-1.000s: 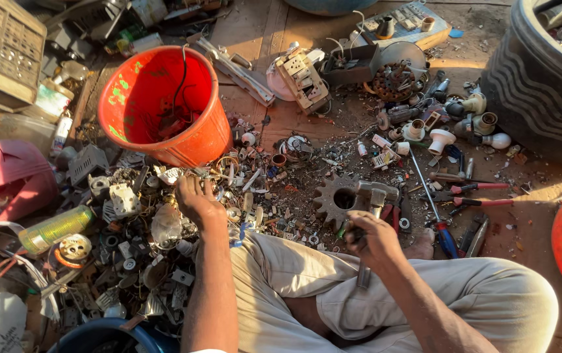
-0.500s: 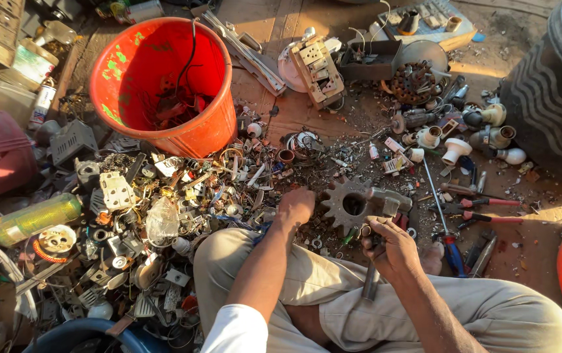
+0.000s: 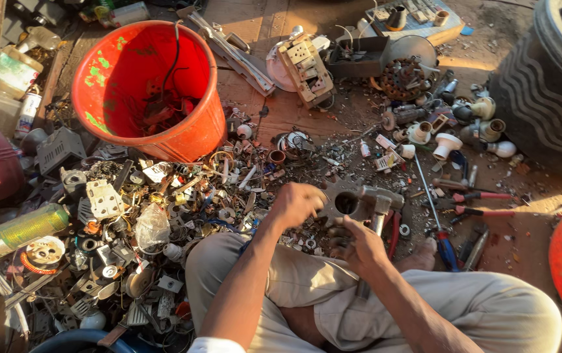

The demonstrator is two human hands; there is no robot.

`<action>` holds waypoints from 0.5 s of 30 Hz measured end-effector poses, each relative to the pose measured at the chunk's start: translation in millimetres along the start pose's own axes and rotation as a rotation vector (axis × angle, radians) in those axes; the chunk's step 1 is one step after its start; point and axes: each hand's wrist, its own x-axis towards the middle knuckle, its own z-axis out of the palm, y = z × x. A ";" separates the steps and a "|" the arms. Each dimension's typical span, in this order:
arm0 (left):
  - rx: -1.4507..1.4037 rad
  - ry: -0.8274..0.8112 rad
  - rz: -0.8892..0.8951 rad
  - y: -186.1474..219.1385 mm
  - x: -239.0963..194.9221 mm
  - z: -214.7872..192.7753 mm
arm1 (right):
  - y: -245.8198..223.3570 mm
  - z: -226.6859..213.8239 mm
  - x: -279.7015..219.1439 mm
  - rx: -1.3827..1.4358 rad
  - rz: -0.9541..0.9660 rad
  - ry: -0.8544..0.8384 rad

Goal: The person sits on the floor and uses a hammer and screwdriver to dismantle small electronic components, likely light fixtures or sockets. They repeatedly strike the items to break them apart and separate the metal parts from the plastic housing.

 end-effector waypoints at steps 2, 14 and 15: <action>0.158 -0.123 0.182 22.3 -16.0 2.6 | 3.8 6.8 2.0 0.166 0.079 -0.041; 0.230 0.604 -0.083 -71.8 37.3 -15.6 | -5.5 -3.3 1.0 0.168 0.027 -0.024; 0.227 0.578 -0.119 -73.2 37.7 -13.3 | -8.7 -0.7 -3.0 0.189 0.029 -0.042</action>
